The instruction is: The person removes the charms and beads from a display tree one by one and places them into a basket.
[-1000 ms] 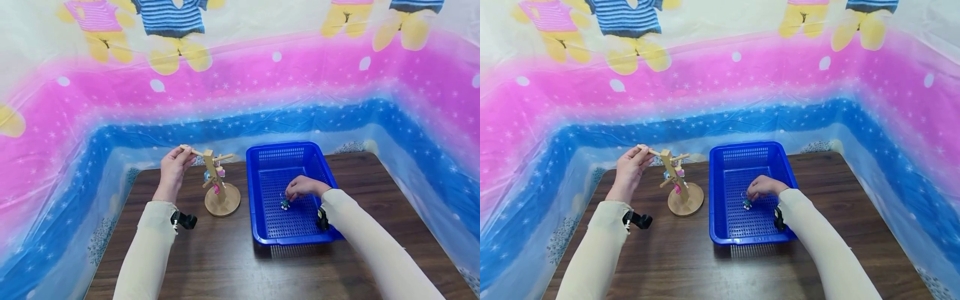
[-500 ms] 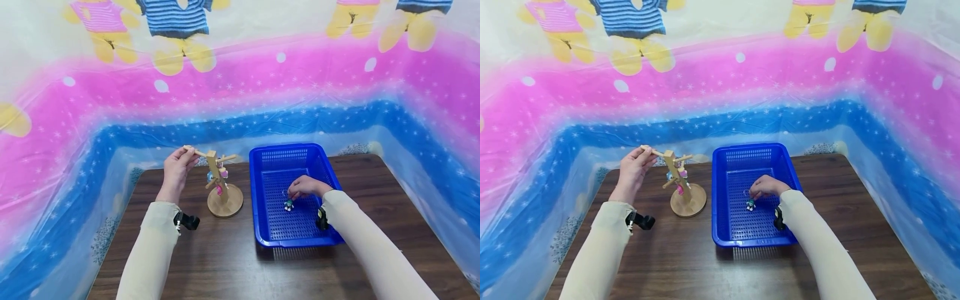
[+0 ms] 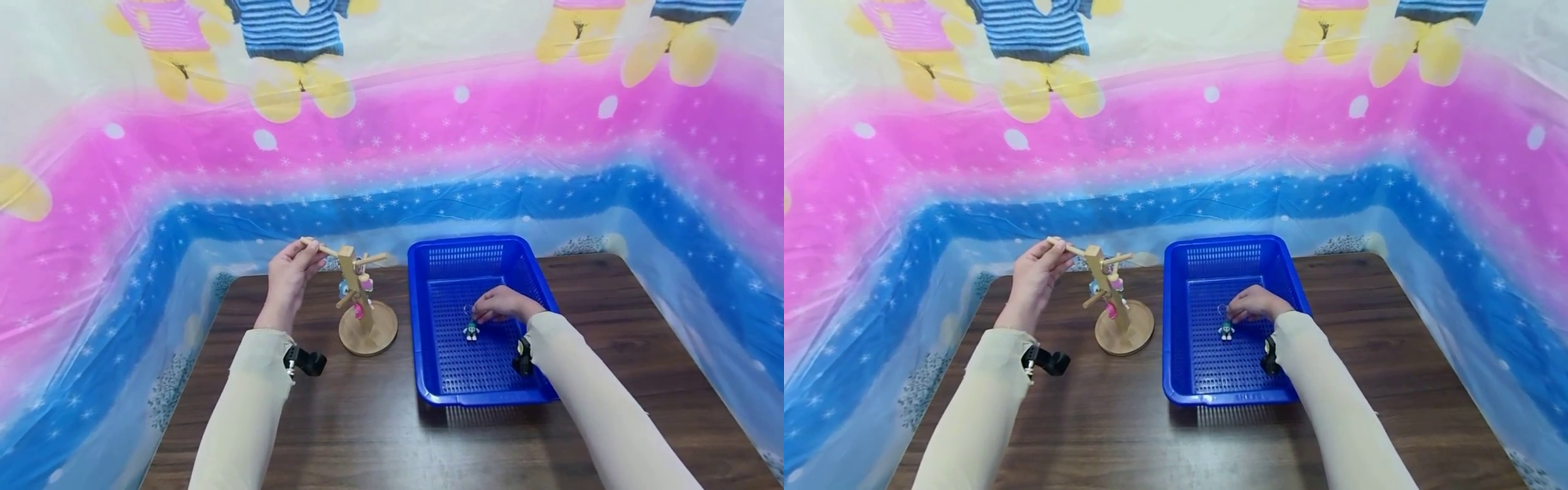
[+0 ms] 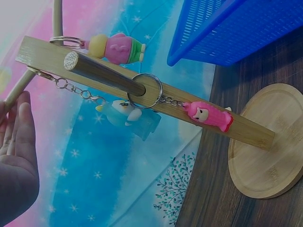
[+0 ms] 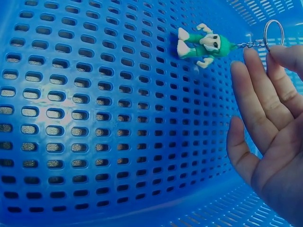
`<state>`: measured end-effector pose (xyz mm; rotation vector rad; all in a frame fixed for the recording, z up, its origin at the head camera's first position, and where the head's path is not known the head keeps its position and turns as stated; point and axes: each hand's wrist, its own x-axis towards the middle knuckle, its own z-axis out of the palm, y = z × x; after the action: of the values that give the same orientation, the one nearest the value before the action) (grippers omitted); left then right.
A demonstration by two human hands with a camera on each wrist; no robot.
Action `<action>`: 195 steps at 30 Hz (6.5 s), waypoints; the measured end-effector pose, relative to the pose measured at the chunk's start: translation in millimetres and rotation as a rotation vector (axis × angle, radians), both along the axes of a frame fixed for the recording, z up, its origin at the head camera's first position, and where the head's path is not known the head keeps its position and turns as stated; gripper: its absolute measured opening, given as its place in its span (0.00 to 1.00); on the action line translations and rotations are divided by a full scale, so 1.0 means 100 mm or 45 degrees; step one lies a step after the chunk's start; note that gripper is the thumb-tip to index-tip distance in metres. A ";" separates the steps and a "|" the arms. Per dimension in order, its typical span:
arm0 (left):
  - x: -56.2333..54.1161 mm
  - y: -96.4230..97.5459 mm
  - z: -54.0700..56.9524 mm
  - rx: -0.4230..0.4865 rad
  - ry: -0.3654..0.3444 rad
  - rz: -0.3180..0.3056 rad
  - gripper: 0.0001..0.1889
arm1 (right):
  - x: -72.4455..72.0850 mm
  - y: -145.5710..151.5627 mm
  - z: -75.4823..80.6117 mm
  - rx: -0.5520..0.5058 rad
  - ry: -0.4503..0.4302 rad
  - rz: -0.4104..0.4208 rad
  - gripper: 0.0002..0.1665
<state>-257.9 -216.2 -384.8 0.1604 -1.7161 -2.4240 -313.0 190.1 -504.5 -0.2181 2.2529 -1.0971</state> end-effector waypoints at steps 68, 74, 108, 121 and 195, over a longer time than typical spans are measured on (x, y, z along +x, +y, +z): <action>0.00 -0.01 -0.01 0.007 0.018 0.013 0.15 | 0.05 -0.34 -0.24 -0.094 -0.058 -0.722 0.17; -0.01 0.00 -0.02 -0.007 0.005 0.007 0.15 | 0.03 -0.21 -0.16 -0.046 -0.078 -0.564 0.17; 0.01 0.00 -0.02 -0.019 0.030 -0.013 0.12 | 0.27 -1.12 0.78 -0.489 0.222 -0.301 0.25; 0.01 0.00 -0.02 -0.020 0.025 -0.014 0.14 | 0.26 -1.41 0.84 -0.535 0.231 -0.277 0.22; 0.03 0.01 -0.02 -0.038 0.005 0.002 0.13 | 0.14 -2.05 0.90 -0.648 0.050 -0.333 0.17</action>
<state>-255.1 -214.9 -386.5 0.1536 -1.7487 -2.3945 -299.4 -15.4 -414.9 -0.1522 2.0350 -1.8120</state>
